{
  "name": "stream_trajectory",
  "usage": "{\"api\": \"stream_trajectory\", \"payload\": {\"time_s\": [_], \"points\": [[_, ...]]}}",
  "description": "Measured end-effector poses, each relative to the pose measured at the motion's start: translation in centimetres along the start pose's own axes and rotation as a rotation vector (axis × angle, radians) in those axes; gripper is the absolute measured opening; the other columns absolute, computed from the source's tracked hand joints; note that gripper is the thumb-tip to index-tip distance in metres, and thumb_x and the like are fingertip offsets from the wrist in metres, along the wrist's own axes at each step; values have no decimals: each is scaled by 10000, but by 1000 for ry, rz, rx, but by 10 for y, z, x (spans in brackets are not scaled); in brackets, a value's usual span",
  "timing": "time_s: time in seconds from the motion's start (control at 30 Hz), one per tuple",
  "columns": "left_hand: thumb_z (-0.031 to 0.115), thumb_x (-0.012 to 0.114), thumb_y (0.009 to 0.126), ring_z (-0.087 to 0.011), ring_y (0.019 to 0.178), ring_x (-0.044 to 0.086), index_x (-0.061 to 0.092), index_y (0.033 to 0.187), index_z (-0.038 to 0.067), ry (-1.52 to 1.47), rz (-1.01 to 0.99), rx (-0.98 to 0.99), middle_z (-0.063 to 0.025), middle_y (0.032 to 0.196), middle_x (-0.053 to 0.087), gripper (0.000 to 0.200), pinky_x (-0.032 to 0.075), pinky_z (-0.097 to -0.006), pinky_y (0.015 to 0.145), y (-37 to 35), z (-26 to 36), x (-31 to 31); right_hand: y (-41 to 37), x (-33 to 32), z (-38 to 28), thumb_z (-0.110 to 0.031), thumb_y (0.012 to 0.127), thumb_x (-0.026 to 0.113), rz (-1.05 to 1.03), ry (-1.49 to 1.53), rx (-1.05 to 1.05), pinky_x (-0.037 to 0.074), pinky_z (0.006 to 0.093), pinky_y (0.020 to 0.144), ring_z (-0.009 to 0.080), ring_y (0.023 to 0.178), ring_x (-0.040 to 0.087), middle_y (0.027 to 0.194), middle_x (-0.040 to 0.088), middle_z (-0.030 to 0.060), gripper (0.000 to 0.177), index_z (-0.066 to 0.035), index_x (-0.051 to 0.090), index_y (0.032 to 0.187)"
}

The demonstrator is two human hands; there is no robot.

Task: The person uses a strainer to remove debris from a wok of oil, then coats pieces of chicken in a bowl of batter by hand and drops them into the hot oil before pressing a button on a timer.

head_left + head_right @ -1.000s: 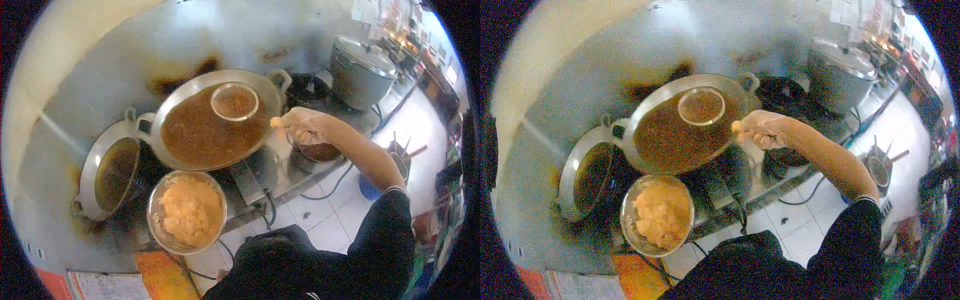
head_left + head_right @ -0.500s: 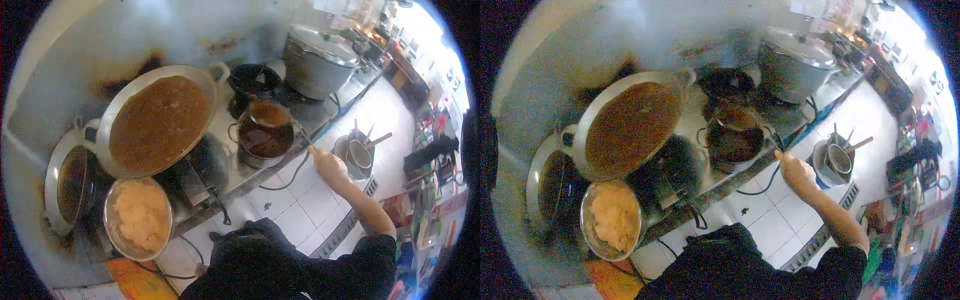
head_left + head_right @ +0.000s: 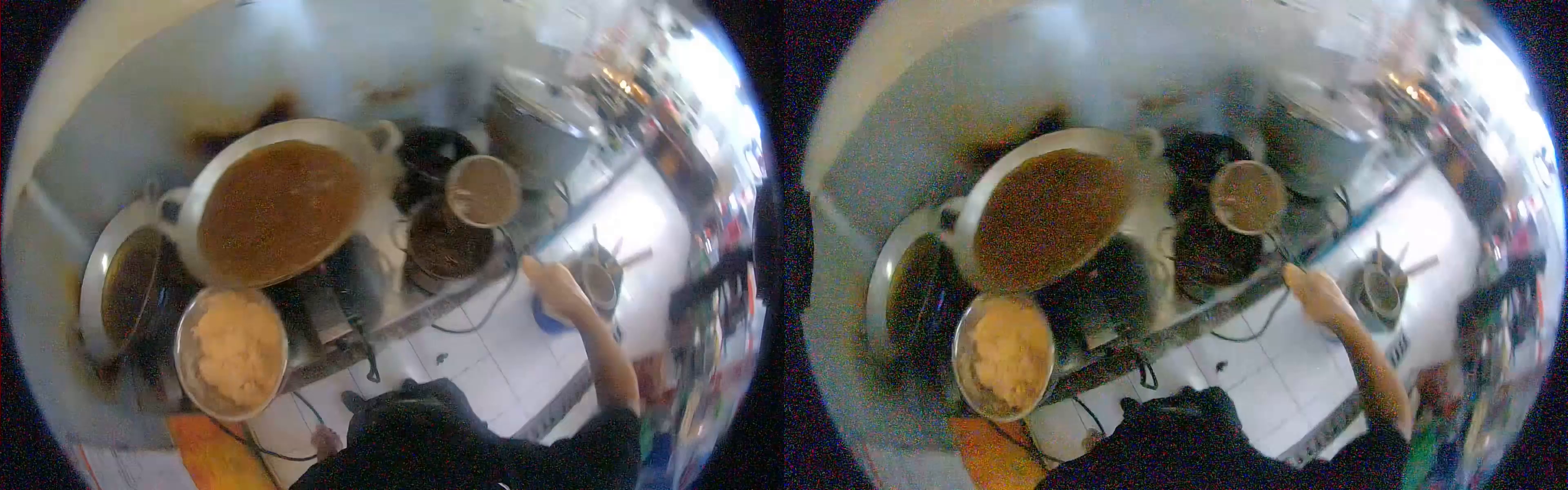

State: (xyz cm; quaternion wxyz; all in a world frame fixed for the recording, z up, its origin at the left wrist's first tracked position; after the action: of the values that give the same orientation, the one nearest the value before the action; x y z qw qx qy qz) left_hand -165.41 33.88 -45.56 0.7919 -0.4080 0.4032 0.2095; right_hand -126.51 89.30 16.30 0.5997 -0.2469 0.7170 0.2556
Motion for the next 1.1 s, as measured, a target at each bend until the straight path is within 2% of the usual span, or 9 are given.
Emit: {"api": "stream_trajectory", "payload": {"time_s": [0.1, 0.2, 0.4, 0.5, 0.57, 0.67, 0.9, 1.0, 1.1], "points": [[332, 594, 959, -177, 655, 537, 515, 759, 184, -412, -14, 53, -12, 754, 534, 261, 448, -392, 597, -21, -17, 20, 20, -15, 3, -182, 955, 534, 86, 136, -106, 490, 497, 682, 429, 797, 660, 802, 664, 228, 222, -43, 631, 1100], [332, 592, 962, -173, 652, 533, 511, 755, 185, -2169, -887, 281, -10, 753, 530, 266, 446, -390, 596, -72, 39, 7, 66, -73, -76, -252, 980, 530, 281, 214, -267, 450, 426, 604, 405, 693, 603, 679, 574, 181, 233, -44, 636, 992], [321, 583, 1002, -151, 600, 499, 505, 716, 185, -2097, -648, 166, -7, 649, 487, 326, 451, -390, 610, -70, -24, 4, 230, -80, -236, -66, 785, 691, 146, -322, -436, 555, 530, 795, 443, 889, 689, 923, 691, 260, 229, 23, 604, 977], [322, 583, 1002, -153, 606, 504, 508, 726, 185, -434, 31, -157, -8, 658, 491, 317, 454, -390, 612, -53, -101, 13, 351, -18, -233, -122, 837, 677, 52, -441, -349, 568, 491, 791, 391, 902, 714, 945, 720, 217, 200, -1, 654, 994], [323, 583, 1002, -155, 610, 507, 509, 733, 185, -225, 54, -248, -9, 664, 495, 311, 456, -390, 613, -56, -111, 13, 397, 4, -242, -115, 819, 704, 9, -427, -275, 570, 471, 768, 410, 860, 714, 860, 714, 220, 223, 22, 624, 976], [324, 583, 1002, -157, 615, 512, 512, 743, 184, -170, 51, -308, -10, 673, 499, 303, 459, -390, 615, -64, -117, 13, 473, 90, -216, -147, 813, 705, 215, -186, -971, 561, 442, 694, 363, 782, 716, 796, 706, 165, 244, 27, 622, 964], [326, 582, 1002, -161, 628, 523, 518, 766, 183, -149, 37, -369, -12, 693, 510, 283, 466, -390, 620, -71, -127, 12, 416, 192, -285, -217, 805, 705, -264, -1383, -1512, 498, 410, 554, 279, 642, 645, 772, 694, 85, 226, -60, 607, 934], [326, 582, 1002, -163, 633, 527, 521, 775, 183, -144, 45, -370, -13, 702, 515, 275, 470, -390, 623, -69, -135, 6, 396, 169, -328, -366, 905, 667, -449, -666, -1284, 427, 378, 414, 160, 507, 543, 747, 665, 48, 265, -114, 635, 828], [327, 582, 1001, -166, 639, 532, 524, 785, 182, -142, 69, -370, -14, 711, 520, 267, 473, -390, 625, -66, -143, 2, 374, 150, -350, -416, 959, 637, -905, 403, -457, 348, 314, 340, 111, 442, 480, 673, 612, 29, 328, -112, 629, 836]]}}
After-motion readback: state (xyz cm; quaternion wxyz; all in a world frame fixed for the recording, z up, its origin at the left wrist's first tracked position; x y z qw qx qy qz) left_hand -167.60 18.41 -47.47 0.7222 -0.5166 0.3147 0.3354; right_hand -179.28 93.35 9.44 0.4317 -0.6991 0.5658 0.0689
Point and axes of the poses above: each hand's wrist, its own y-axis towards the middle knuckle, its own x-axis out of the palm, z = x × y, the point moved 9 cm from there along y, towards the middle knuckle
